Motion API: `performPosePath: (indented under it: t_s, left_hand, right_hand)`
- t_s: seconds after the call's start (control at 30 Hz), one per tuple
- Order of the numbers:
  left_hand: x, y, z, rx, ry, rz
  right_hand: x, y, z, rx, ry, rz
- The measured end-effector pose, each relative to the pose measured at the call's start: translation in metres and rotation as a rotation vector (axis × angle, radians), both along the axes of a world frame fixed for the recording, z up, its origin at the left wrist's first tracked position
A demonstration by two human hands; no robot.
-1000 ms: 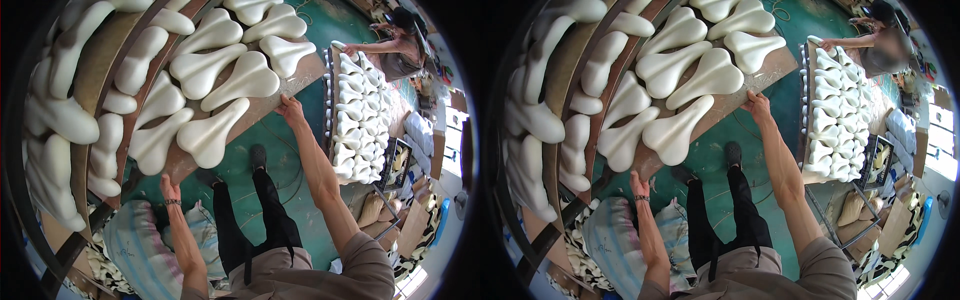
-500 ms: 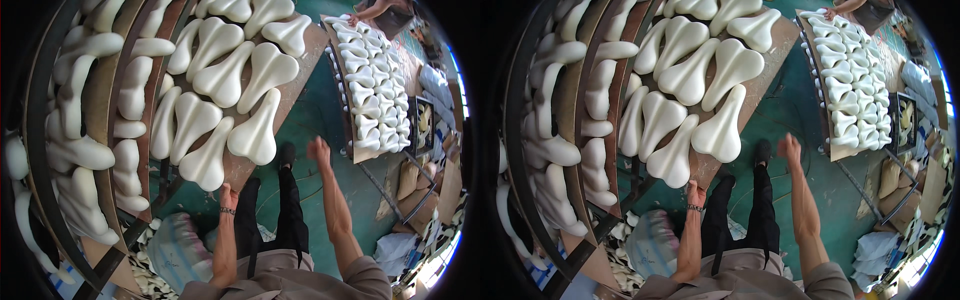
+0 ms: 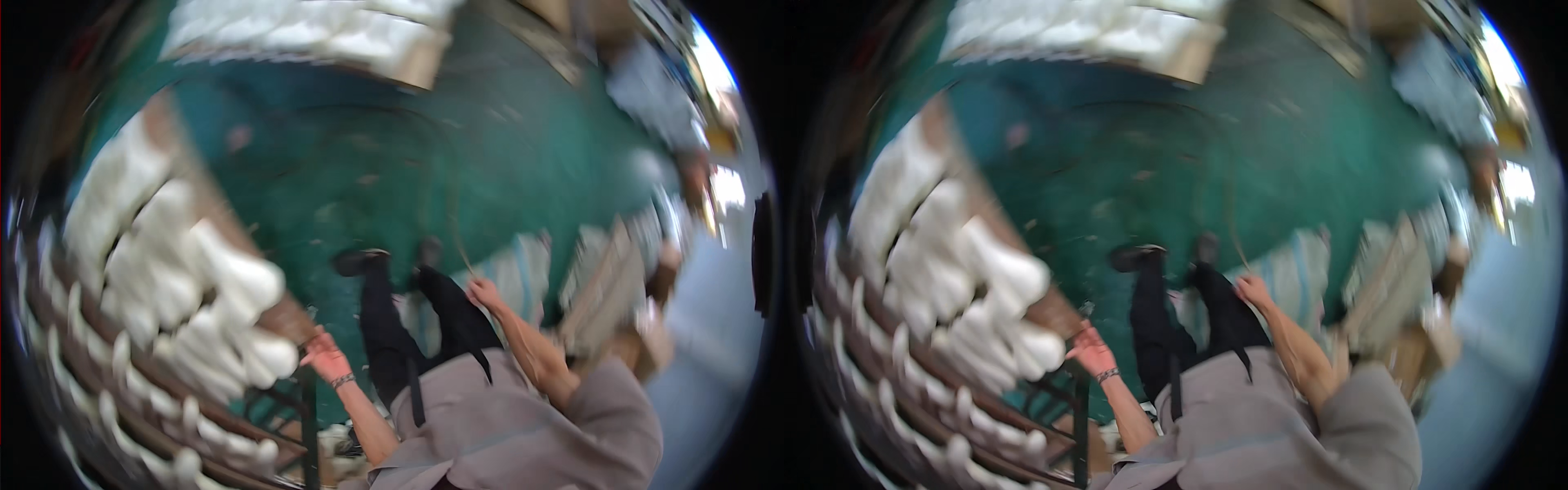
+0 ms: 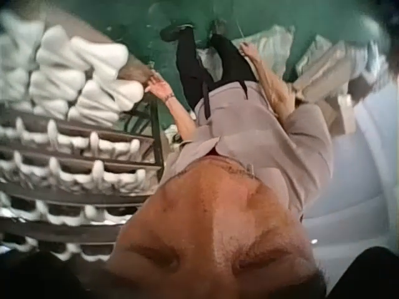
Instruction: Organizing bicycle seat cushions on wooden boards and placing them onto a storage rack while using a spray gun for processing.
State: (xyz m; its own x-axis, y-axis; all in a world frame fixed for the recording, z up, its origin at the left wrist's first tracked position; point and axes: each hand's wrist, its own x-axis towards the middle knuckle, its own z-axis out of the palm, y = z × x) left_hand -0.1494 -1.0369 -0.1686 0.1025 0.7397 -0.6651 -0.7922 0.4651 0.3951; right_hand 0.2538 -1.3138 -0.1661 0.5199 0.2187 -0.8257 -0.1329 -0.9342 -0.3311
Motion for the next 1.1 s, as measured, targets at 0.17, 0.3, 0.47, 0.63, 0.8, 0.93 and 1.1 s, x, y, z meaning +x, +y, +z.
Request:
performPosePath:
  t_s: [0.17, 0.3, 0.47, 0.63, 0.8, 0.93, 1.1]
  left_hand:
    - [0.018, -0.015, 0.021, -0.275, 0.132, -0.155]
    - [0.027, -0.032, 0.038, -0.262, 0.424, -0.592]
    - [0.047, -0.06, 0.061, -0.269, 0.782, -0.938]
    - [0.082, -0.068, 0.074, -0.112, 1.158, -1.401]
    - [0.11, -0.067, 0.062, -0.05, 1.315, -1.719]
    - [0.113, -0.072, 0.061, -0.127, 1.526, -1.73]
    - [0.104, -0.094, 0.075, -0.142, 1.402, -1.553]
  right_hand:
    - [-0.031, -0.073, -0.004, 0.128, -0.023, -0.505]
    - [-0.042, -0.142, -0.006, 0.095, 0.039, -0.843]
    - [-0.068, -0.27, -0.029, 0.075, 0.013, -1.387]
    - [-0.126, -0.407, -0.11, -0.173, -0.099, -2.111]
    - [-0.187, -0.507, -0.236, -0.092, -0.034, -2.381]
    - [-0.221, -0.538, -0.305, 0.026, 0.108, -2.291]
    - [-0.199, -0.516, -0.267, 0.054, -0.191, -2.301]
